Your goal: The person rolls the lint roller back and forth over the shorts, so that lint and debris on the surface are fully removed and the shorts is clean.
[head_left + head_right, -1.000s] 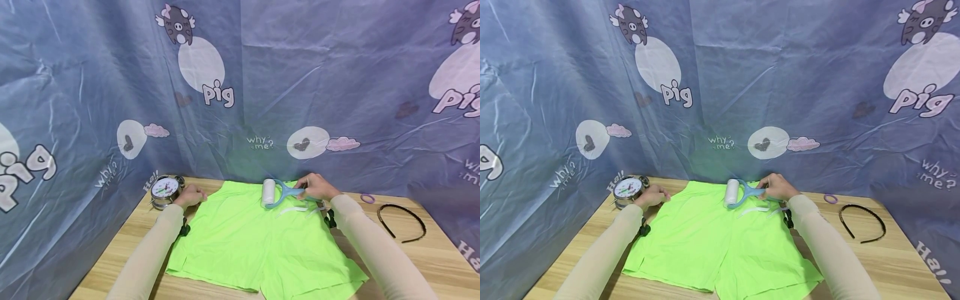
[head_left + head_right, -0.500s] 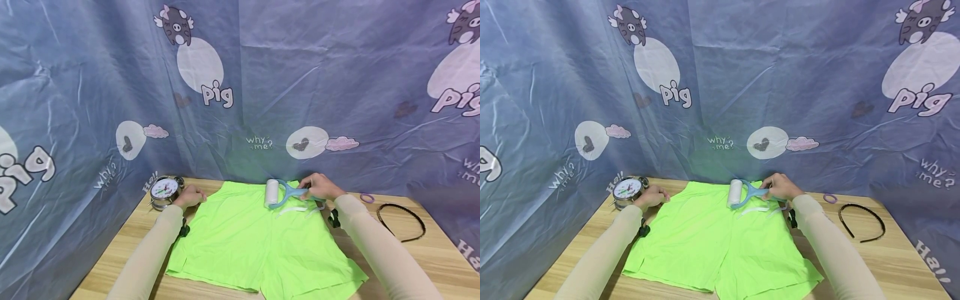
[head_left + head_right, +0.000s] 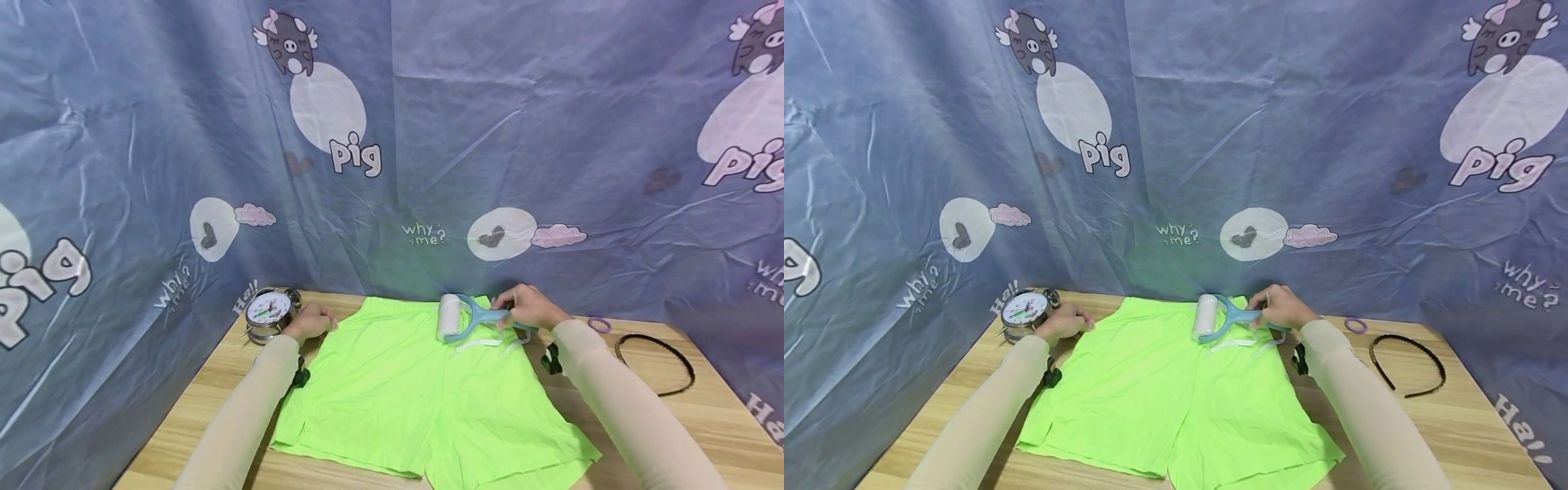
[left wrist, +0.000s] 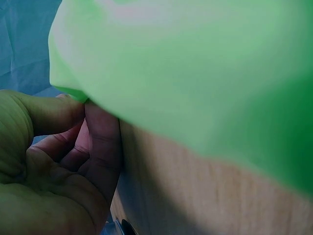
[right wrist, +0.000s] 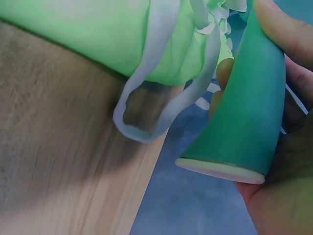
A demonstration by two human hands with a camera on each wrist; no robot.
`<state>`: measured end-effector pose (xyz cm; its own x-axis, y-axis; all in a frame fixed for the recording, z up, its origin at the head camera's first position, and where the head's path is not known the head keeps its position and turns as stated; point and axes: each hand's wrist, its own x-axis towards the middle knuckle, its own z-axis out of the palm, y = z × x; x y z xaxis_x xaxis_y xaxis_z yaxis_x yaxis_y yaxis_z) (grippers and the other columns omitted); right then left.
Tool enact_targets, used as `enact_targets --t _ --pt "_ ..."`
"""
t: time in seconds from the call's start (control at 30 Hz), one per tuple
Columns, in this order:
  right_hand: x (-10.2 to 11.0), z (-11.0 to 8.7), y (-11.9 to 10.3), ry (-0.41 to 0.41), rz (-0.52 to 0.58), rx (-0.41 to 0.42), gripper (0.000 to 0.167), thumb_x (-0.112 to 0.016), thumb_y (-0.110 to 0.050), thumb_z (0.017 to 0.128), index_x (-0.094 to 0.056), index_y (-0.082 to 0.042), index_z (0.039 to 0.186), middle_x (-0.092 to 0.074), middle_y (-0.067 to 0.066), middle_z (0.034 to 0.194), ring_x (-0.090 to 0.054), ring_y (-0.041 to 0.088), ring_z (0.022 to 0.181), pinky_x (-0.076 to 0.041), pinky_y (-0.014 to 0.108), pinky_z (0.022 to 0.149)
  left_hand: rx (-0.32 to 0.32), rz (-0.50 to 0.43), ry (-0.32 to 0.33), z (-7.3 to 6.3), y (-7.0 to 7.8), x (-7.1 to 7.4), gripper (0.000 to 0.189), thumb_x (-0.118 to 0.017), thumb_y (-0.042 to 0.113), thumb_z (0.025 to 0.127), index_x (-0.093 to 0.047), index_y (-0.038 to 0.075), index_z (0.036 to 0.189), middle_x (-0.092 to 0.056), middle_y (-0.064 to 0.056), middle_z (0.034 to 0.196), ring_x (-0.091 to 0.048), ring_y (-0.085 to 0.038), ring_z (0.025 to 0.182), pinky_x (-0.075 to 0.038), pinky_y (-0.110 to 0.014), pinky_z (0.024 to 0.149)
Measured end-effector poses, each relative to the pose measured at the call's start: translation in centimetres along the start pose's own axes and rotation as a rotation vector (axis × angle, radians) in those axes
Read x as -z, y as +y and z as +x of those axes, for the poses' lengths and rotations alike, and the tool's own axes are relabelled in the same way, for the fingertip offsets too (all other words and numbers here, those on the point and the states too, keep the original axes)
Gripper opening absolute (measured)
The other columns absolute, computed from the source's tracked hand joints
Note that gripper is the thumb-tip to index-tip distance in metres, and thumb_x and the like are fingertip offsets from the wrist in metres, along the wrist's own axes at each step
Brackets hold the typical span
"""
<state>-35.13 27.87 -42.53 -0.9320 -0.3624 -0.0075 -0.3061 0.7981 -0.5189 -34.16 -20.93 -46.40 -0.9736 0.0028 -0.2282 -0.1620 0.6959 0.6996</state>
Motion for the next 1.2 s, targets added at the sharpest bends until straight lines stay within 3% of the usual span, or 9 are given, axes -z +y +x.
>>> enact_targets --t 0.2,0.53,0.83,1.03,1.2 --pt "0.2 -0.7 0.4 0.011 0.013 -0.014 0.021 -0.088 -0.023 0.073 -0.081 -0.019 0.092 -0.078 0.0 0.095 -0.063 0.012 0.081 -0.048 0.029 0.074 -0.001 -0.017 -0.01 0.0 0.0 0.0 0.009 -0.063 0.011 0.09 -0.072 0.008 0.089 -0.068 -0.009 0.106 -0.056 -0.019 0.075 -0.046 -0.029 0.067" --pt "0.6 -1.5 1.0 0.009 0.022 -0.046 0.026 -0.088 -0.024 0.074 -0.081 -0.018 0.099 -0.078 0.003 0.102 -0.066 0.017 0.092 -0.052 0.036 0.082 0.001 -0.018 -0.015 0.1 -0.1 0.2 0.011 -0.062 0.011 0.091 -0.073 0.008 0.092 -0.068 -0.009 0.105 -0.054 -0.018 0.072 -0.045 -0.029 0.065" --pt "0.8 -2.1 1.8 0.024 0.012 -0.042 0.028 -0.089 -0.026 0.072 -0.081 -0.017 0.098 -0.078 0.002 0.097 -0.064 0.014 0.088 -0.05 0.036 0.082 -0.021 -0.021 -0.016 0.0 0.0 0.1 0.011 -0.062 0.01 0.09 -0.073 0.008 0.087 -0.068 -0.009 0.105 -0.055 -0.019 0.073 -0.046 -0.029 0.066" --pt "1.1 -2.6 2.2 0.018 0.009 -0.067 0.028 -0.088 -0.024 0.073 -0.081 -0.017 0.099 -0.078 -0.001 0.095 -0.063 0.014 0.088 -0.051 0.036 0.084 0.0 -0.032 -0.023 0.0 0.1 0.1 0.012 -0.061 0.01 0.091 -0.073 0.009 0.087 -0.068 -0.009 0.112 -0.053 -0.019 0.074 -0.044 -0.03 0.067" --pt "1.2 -2.8 2.6 0.021 0.018 -0.071 0.032 -0.088 -0.023 0.072 -0.08 -0.013 0.101 -0.079 0.001 0.094 -0.061 0.014 0.086 -0.047 0.031 0.079 -0.001 -0.033 -0.022 0.1 0.0 0.0 0.016 -0.061 0.009 0.091 -0.065 0.011 0.076 -0.065 -0.007 0.099 -0.047 -0.018 0.069 -0.041 -0.03 0.066"
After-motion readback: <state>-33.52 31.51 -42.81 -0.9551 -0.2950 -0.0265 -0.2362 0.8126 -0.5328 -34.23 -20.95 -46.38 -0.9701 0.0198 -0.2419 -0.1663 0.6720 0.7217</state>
